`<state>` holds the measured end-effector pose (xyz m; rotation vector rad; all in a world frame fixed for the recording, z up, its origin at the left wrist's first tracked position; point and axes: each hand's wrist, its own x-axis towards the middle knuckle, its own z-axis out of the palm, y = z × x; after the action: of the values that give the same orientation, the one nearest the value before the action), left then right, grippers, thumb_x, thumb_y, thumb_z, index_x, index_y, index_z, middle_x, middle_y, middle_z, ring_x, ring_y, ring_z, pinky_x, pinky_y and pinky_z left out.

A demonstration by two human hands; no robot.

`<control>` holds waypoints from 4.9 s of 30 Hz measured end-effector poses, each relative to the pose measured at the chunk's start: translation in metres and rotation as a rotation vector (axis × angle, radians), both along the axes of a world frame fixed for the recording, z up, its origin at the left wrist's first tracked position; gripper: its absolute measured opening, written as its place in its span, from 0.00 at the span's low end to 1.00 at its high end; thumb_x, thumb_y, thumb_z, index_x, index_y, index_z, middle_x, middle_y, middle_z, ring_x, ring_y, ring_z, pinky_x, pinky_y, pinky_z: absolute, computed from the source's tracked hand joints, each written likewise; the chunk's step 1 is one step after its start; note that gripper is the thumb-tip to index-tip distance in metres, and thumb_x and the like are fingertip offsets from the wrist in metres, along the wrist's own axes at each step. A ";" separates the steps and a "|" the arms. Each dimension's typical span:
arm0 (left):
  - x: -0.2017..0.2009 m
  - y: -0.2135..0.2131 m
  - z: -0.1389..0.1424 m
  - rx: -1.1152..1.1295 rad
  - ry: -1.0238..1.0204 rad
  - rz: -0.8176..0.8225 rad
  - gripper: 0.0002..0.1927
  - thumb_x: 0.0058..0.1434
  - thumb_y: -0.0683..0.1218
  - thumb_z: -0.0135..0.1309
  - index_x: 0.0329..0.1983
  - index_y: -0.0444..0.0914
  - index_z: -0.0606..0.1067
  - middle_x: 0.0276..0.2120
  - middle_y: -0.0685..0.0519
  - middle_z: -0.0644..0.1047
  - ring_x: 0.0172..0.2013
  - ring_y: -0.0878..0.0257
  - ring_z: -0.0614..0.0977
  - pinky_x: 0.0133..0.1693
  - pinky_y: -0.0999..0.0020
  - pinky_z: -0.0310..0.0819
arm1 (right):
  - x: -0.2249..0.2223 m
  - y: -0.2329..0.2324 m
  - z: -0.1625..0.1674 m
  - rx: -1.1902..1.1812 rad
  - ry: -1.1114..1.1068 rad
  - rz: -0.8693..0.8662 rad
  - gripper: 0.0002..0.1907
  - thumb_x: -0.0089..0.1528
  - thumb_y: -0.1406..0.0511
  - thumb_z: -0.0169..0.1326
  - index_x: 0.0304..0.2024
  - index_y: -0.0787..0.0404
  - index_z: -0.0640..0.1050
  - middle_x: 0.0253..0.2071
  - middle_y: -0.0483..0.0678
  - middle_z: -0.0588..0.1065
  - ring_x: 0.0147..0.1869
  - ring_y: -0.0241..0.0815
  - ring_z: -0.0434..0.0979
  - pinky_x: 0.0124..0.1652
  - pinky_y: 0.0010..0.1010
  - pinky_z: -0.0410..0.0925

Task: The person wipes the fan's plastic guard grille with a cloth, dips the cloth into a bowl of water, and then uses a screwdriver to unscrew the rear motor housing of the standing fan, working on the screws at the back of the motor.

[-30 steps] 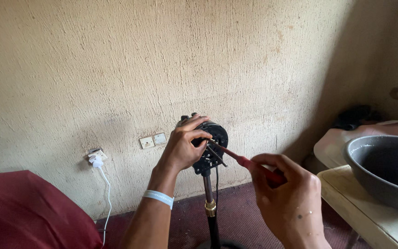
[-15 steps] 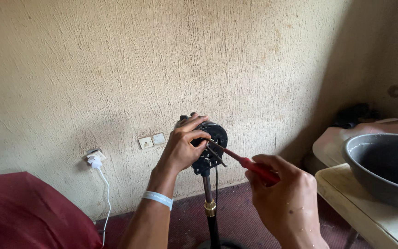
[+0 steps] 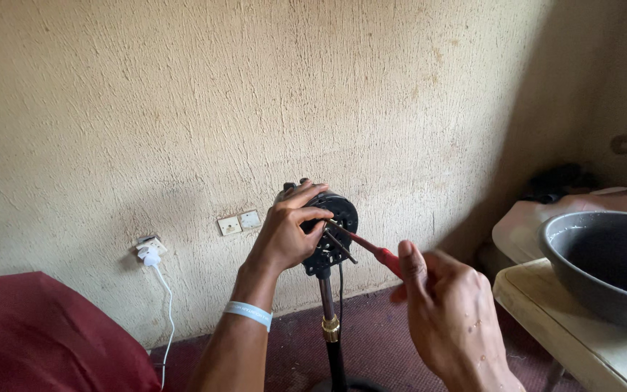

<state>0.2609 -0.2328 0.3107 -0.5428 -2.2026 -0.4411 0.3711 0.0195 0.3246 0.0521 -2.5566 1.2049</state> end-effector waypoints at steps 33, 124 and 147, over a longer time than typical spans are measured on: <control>0.002 0.005 0.002 0.024 -0.006 -0.002 0.07 0.53 0.40 0.65 0.34 0.45 0.85 0.62 0.55 0.76 0.69 0.53 0.68 0.70 0.54 0.58 | 0.003 0.003 0.002 -0.093 0.221 0.064 0.11 0.61 0.62 0.62 0.42 0.62 0.83 0.30 0.52 0.83 0.32 0.41 0.85 0.35 0.31 0.75; -0.013 0.176 -0.004 0.052 0.429 -0.061 0.07 0.56 0.37 0.64 0.38 0.38 0.84 0.37 0.51 0.80 0.45 0.54 0.79 0.51 0.56 0.73 | -0.010 0.147 -0.008 -0.265 0.476 -0.112 0.07 0.57 0.70 0.62 0.38 0.64 0.85 0.31 0.49 0.86 0.35 0.34 0.87 0.34 0.24 0.77; -0.030 0.445 -0.172 0.433 -0.387 -0.492 0.05 0.56 0.40 0.62 0.36 0.36 0.83 0.35 0.48 0.82 0.37 0.51 0.83 0.41 0.58 0.77 | 0.006 0.296 -0.097 -0.117 0.468 -0.438 0.07 0.58 0.70 0.64 0.39 0.63 0.84 0.31 0.47 0.85 0.34 0.33 0.86 0.32 0.21 0.76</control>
<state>0.2313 0.2121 0.1385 -0.8064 -2.2132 -1.3424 0.3774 0.3157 0.2278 -0.2161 -1.9572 1.0213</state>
